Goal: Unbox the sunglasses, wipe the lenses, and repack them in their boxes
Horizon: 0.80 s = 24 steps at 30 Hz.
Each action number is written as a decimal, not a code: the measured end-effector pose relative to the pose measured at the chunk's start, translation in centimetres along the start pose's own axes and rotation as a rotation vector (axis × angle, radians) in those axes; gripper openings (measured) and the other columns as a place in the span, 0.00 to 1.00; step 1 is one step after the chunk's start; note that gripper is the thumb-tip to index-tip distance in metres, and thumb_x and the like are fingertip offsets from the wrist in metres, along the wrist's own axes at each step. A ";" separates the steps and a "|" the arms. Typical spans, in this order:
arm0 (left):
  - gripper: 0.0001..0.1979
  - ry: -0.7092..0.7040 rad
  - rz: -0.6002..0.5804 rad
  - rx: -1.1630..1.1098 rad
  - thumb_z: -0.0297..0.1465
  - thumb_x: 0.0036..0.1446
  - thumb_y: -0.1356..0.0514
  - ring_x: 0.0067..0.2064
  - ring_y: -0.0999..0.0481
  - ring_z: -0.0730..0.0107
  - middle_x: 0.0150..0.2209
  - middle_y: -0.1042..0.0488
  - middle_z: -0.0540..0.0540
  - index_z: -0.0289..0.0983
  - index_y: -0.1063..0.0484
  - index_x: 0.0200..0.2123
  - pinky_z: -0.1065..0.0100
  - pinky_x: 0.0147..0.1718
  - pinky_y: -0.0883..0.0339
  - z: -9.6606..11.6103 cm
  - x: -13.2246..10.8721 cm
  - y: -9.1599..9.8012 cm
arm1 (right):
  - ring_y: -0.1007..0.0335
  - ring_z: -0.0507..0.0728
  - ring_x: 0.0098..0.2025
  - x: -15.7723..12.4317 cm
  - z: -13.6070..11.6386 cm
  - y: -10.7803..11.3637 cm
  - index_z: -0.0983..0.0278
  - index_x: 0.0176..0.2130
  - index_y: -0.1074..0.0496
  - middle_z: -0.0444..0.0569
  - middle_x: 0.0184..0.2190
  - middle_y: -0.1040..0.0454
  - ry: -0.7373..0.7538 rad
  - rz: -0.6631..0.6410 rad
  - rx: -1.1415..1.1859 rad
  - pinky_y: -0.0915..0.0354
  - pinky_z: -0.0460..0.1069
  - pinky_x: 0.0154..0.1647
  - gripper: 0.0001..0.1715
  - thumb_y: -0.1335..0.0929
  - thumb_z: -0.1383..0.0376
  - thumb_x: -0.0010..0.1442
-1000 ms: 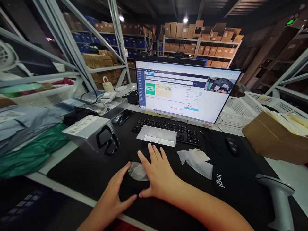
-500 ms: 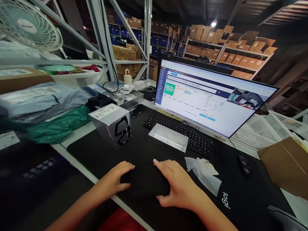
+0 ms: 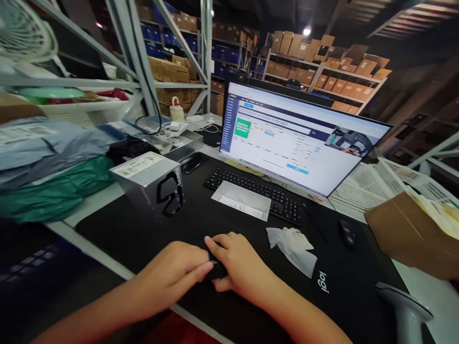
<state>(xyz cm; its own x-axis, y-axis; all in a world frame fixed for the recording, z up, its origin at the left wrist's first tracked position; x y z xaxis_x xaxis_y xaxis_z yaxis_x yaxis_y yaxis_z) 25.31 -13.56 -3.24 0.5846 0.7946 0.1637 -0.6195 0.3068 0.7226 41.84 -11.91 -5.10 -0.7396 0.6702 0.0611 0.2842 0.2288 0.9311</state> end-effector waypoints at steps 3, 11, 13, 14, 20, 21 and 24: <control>0.17 -0.165 -0.022 0.294 0.31 0.64 0.48 0.27 0.27 0.62 0.26 0.23 0.47 0.39 0.27 0.24 0.63 0.28 0.40 3.4 2.9 -1.2 | 0.30 0.62 0.47 0.4 0.1 -0.7 0.63 0.58 0.30 0.49 0.51 0.24 -0.004 0.076 -0.013 0.34 0.56 0.51 0.26 0.30 0.63 0.60; 0.21 -0.403 0.283 0.338 0.51 0.58 0.37 0.40 0.21 0.56 0.40 0.20 0.42 0.39 0.24 0.40 0.59 0.38 0.28 0.0 1.5 -2.2 | 0.32 0.57 0.58 -0.4 0.0 -2.1 0.60 0.51 0.27 0.48 0.57 0.25 0.004 0.249 -0.010 0.43 0.57 0.64 0.16 0.34 0.57 0.67; 0.30 -0.363 0.355 0.401 0.52 0.58 0.39 0.51 0.23 0.51 0.55 0.25 0.37 0.40 0.30 0.57 0.55 0.46 0.28 -1.5 0.7 -2.4 | 0.34 0.56 0.61 -1.1 -0.3 -1.7 0.61 0.51 0.26 0.48 0.58 0.25 0.016 0.298 0.002 0.47 0.57 0.68 0.17 0.39 0.60 0.70; 0.32 -0.326 0.345 0.443 0.49 0.59 0.39 0.54 0.24 0.50 0.59 0.28 0.38 0.41 0.35 0.62 0.55 0.48 0.27 -2.1 0.4 -2.5 | 0.35 0.55 0.62 -1.5 -0.3 -1.6 0.62 0.53 0.27 0.49 0.58 0.25 0.020 0.328 0.003 0.49 0.58 0.69 0.18 0.40 0.61 0.71; 0.36 -0.155 0.209 0.495 0.43 0.54 0.34 0.46 0.20 0.57 0.54 0.23 0.47 0.48 0.38 0.65 0.61 0.39 0.23 -3.1 -0.4 -3.3 | 0.36 0.64 0.64 -6.6 2.0 -1.3 0.65 0.62 0.32 0.59 0.65 0.33 -0.151 0.511 -0.062 0.43 0.67 0.66 0.25 0.41 0.60 0.72; 0.34 -0.122 0.200 0.479 0.42 0.54 0.33 0.46 0.19 0.57 0.53 0.22 0.48 0.49 0.35 0.63 0.61 0.39 0.22 -3.3 -0.5 -3.3 | 0.31 0.65 0.60 -7.5 2.8 -1.5 0.64 0.60 0.30 0.60 0.62 0.30 -0.239 0.519 -0.012 0.37 0.66 0.62 0.24 0.41 0.58 0.72; 0.31 -0.018 0.156 0.397 0.43 0.52 0.33 0.50 0.20 0.54 0.53 0.21 0.48 0.48 0.30 0.59 0.58 0.44 0.21 -4.4 -0.2 -2.6 | 0.19 0.60 0.36 -9.0 4.4 -2.3 0.65 0.46 0.23 0.56 0.39 0.17 -0.525 0.501 0.353 0.24 0.55 0.38 0.30 0.45 0.51 0.73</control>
<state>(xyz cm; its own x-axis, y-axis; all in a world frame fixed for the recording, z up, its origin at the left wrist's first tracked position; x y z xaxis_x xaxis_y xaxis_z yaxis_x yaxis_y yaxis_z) 24.51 -12.22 -8.14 0.5111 0.8051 0.3011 -0.4539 -0.0446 0.8899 50.54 -15.41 -9.32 -0.1149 0.9765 0.1826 0.7470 -0.0363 0.6638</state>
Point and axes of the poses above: each hand's wrist, its own x-axis towards the middle knuckle, its own y-axis out of the back of the hand, z = x × y, the point moved 3 cm from there along x, towards the middle knuckle
